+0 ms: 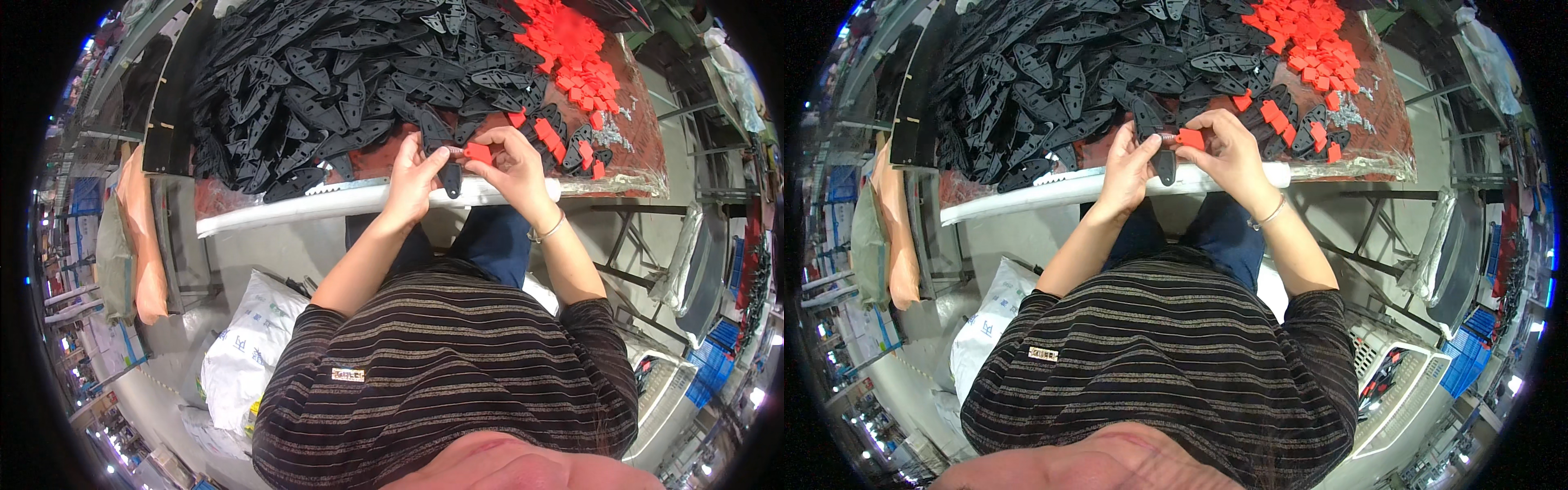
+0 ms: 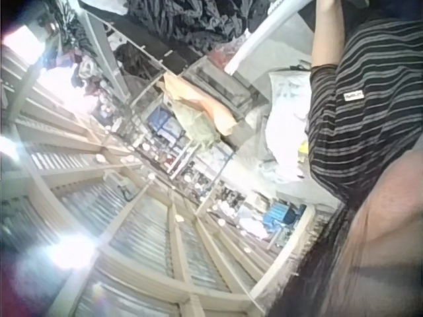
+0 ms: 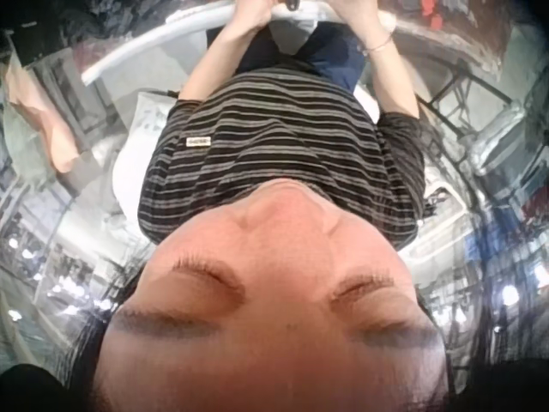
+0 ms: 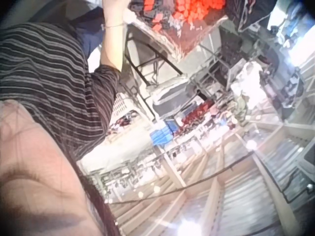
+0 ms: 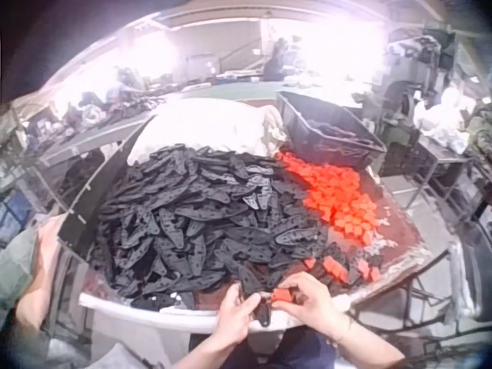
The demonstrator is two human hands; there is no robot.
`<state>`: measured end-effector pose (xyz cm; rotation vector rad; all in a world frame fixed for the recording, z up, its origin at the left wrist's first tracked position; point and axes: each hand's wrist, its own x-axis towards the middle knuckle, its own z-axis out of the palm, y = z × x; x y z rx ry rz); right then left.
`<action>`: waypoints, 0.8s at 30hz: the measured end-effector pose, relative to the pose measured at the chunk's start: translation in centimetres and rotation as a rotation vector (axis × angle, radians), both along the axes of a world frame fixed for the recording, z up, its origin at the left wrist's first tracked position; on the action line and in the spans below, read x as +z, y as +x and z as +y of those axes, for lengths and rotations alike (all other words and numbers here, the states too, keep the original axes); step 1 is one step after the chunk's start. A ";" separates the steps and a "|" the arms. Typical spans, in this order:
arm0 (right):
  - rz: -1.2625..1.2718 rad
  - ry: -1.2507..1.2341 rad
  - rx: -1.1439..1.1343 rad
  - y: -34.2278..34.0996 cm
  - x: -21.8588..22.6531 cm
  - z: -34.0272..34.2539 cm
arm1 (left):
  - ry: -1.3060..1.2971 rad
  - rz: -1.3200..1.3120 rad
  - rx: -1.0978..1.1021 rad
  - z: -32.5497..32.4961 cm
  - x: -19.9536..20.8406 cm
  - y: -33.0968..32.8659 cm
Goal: The person repeatedly picks a black plastic part and a red plastic part from piles on a table, snaps them together by hand, and places the assembled unit into a black tray. The process continues with multiple units being assembled and arranged in the tray.
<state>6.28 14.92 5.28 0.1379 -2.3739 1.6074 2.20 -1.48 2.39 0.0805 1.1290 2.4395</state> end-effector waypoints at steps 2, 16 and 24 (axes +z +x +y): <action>0.064 -0.002 -0.025 0.0 -0.3 -0.5 | -0.015 0.043 0.023 -0.1 -0.2 0.1; 0.303 0.218 -0.226 1.2 0.0 -1.6 | -0.067 0.044 0.072 0.5 0.6 0.5; 0.306 0.256 -0.240 1.3 -0.3 -2.2 | -0.126 0.093 0.048 0.5 0.5 0.5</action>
